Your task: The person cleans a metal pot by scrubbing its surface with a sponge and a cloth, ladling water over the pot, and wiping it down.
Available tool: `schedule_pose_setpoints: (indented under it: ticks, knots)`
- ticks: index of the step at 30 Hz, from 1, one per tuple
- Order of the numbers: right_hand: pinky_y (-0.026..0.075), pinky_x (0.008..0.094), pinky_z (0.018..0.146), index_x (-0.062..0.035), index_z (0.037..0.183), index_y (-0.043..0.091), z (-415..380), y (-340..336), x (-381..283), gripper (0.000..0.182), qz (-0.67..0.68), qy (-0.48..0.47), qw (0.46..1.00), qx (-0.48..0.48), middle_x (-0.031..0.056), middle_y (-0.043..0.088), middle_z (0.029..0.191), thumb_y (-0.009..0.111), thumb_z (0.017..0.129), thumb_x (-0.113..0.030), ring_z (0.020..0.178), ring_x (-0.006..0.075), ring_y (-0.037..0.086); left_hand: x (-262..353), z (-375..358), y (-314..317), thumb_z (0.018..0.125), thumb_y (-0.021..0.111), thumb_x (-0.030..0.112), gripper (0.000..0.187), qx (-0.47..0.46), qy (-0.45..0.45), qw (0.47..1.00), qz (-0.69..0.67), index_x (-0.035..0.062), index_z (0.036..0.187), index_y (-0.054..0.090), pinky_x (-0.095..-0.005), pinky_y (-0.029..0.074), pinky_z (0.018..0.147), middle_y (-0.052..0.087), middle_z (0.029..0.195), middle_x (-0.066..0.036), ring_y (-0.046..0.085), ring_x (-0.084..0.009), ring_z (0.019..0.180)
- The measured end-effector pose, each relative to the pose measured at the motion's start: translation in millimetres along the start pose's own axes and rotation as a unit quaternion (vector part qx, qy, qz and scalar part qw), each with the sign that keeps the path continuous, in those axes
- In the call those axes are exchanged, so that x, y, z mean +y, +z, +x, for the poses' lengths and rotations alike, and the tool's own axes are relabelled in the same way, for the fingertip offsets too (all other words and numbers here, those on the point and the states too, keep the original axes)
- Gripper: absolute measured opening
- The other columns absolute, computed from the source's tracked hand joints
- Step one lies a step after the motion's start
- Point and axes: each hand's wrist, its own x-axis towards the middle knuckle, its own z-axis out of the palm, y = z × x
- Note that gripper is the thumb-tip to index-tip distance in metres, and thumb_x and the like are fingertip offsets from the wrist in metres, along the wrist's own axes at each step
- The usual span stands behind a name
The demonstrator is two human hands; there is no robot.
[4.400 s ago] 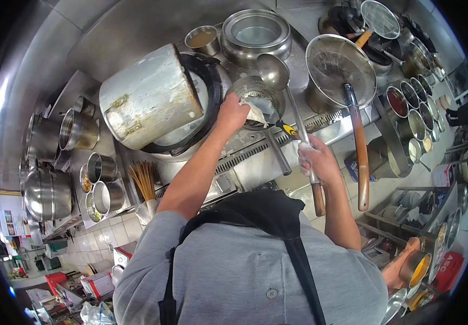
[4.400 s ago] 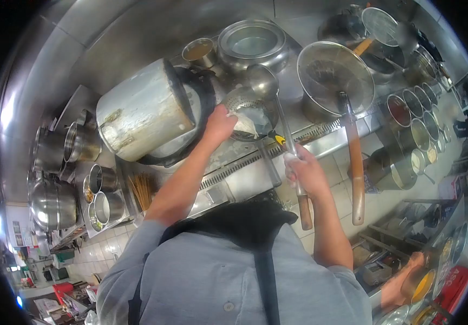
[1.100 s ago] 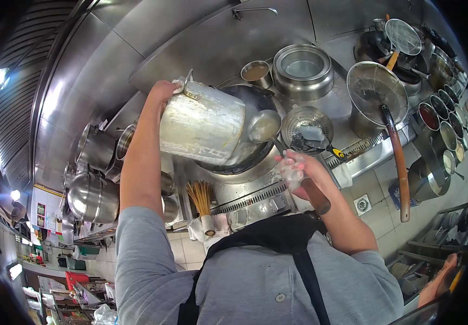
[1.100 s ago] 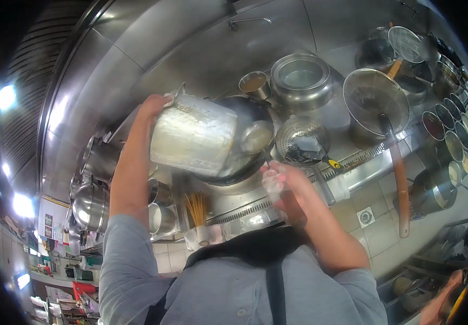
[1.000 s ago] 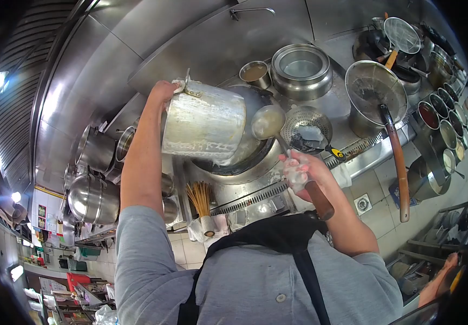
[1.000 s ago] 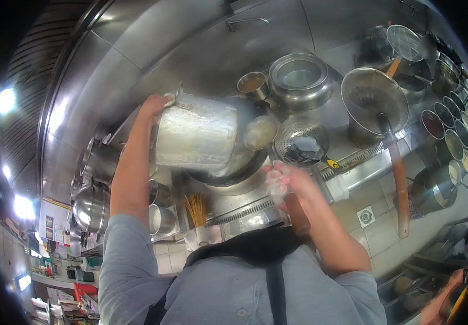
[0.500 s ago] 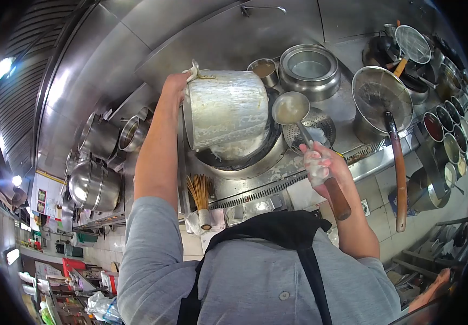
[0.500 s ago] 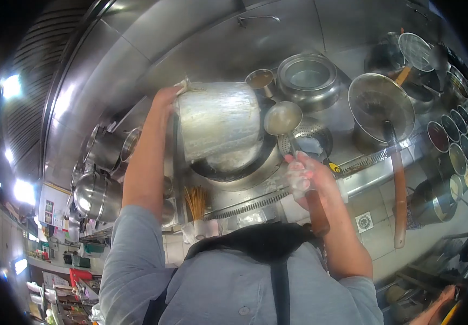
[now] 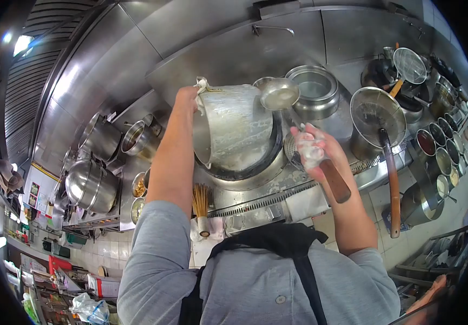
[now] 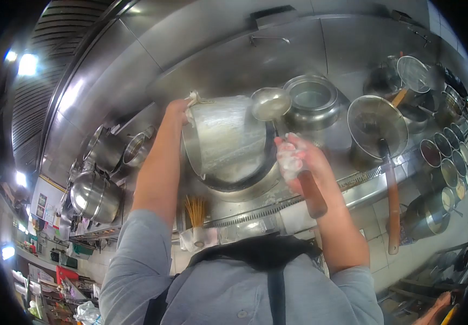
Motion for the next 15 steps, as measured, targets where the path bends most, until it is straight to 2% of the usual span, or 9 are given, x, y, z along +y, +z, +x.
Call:
schedule_pose_setpoints:
  ticks: [2, 5, 6, 8, 10, 13, 14, 15]
  knots:
    - [0.055, 0.0252, 0.051, 0.005, 0.136, 0.044, 17.6, 5.7, -2.5, 0.04, -0.015, -0.007, 1.0, -0.011, -0.001, 0.058, 0.081, 0.052, 0.112, -0.025, 0.055, 0.0077, 0.059, 10.6, -36.5, 41.7, 0.105, 0.058, 0.009, 0.019, 0.024, -0.008, 0.998, -0.057, -0.0031, 0.115, 0.069, -0.0533, 0.062, 0.079, 0.07, 0.102, -0.018, 0.073, -0.0318, 0.088]
    - [0.056, 0.0268, 0.052, 0.0053, 0.135, 0.044, 37.9, 16.0, -3.8, 0.04, -0.034, -0.037, 0.999, 0.002, -0.0009, 0.057, 0.079, 0.053, 0.111, -0.026, 0.055, 0.0087, 0.058, 19.8, -50.7, 74.7, 0.102, 0.056, 0.0, 0.019, 0.023, 0.037, 0.999, 0.007, -0.0043, 0.117, 0.068, -0.0543, 0.064, 0.075, 0.071, 0.105, -0.02, 0.074, -0.0343, 0.091]
    - [0.054, 0.0259, 0.052, 0.0056, 0.133, 0.044, 43.5, 17.4, -6.4, 0.037, -0.005, -0.011, 1.0, -0.003, -0.0004, 0.058, 0.078, 0.052, 0.112, -0.024, 0.054, 0.0089, 0.058, 17.5, -57.8, 76.3, 0.101, 0.055, -0.003, 0.02, 0.028, 0.047, 0.998, 0.027, -0.0047, 0.118, 0.067, -0.0546, 0.064, 0.074, 0.071, 0.106, -0.021, 0.075, -0.0352, 0.092]
    - [0.053, 0.0254, 0.051, 0.0055, 0.133, 0.045, 43.1, 25.2, -3.9, 0.036, -0.02, -0.026, 0.999, 0.008, -0.0001, 0.058, 0.078, 0.052, 0.111, -0.022, 0.054, 0.0088, 0.057, 26.6, -82.2, 87.5, 0.1, 0.056, -0.005, 0.021, 0.061, 0.058, 0.996, 0.032, -0.0041, 0.117, 0.069, -0.0552, 0.065, 0.074, 0.072, 0.107, -0.022, 0.075, -0.0358, 0.091]
    - [0.052, 0.0246, 0.051, 0.0056, 0.131, 0.045, 41.3, 21.5, -7.2, 0.033, -0.029, -0.043, 0.998, 0.02, 0.0006, 0.058, 0.078, 0.053, 0.111, -0.019, 0.053, 0.0085, 0.057, 19.7, -63.9, 87.8, 0.097, 0.055, -0.008, 0.025, 0.049, 0.062, 0.996, -0.045, -0.0049, 0.116, 0.07, -0.0554, 0.065, 0.074, 0.072, 0.107, -0.022, 0.075, -0.0362, 0.089]
    - [0.052, 0.0239, 0.051, 0.006, 0.131, 0.045, 36.8, 17.9, -12.5, 0.033, -0.009, -0.049, 0.998, 0.035, 0.0007, 0.057, 0.078, 0.054, 0.11, -0.017, 0.053, 0.0083, 0.057, 9.7, -17.6, 89.2, 0.096, 0.054, -0.008, 0.026, 0.056, 0.064, 0.995, -0.044, -0.0063, 0.115, 0.072, -0.0529, 0.064, 0.072, 0.073, 0.106, -0.021, 0.075, -0.035, 0.088]
    - [0.051, 0.024, 0.051, 0.0061, 0.132, 0.044, 36.8, 11.1, -16.6, 0.033, -0.002, -0.043, 0.999, 0.018, 0.001, 0.057, 0.079, 0.054, 0.11, -0.017, 0.054, 0.0079, 0.057, 4.4, -16.2, 96.6, 0.095, 0.053, -0.009, 0.027, 0.083, 0.114, 0.99, -0.022, -0.0076, 0.113, 0.073, -0.0501, 0.063, 0.071, 0.073, 0.105, -0.02, 0.075, -0.0335, 0.087]
    - [0.051, 0.024, 0.051, 0.006, 0.133, 0.043, 34.2, 9.0, -17.3, 0.034, -0.007, -0.048, 0.999, 0.018, 0.0011, 0.057, 0.079, 0.054, 0.11, -0.017, 0.054, 0.0078, 0.057, 0.2, -18.1, 103.5, 0.095, 0.054, -0.008, 0.026, 0.095, 0.128, 0.987, -0.001, -0.0074, 0.112, 0.074, -0.0493, 0.062, 0.07, 0.073, 0.105, -0.019, 0.075, -0.0328, 0.087]
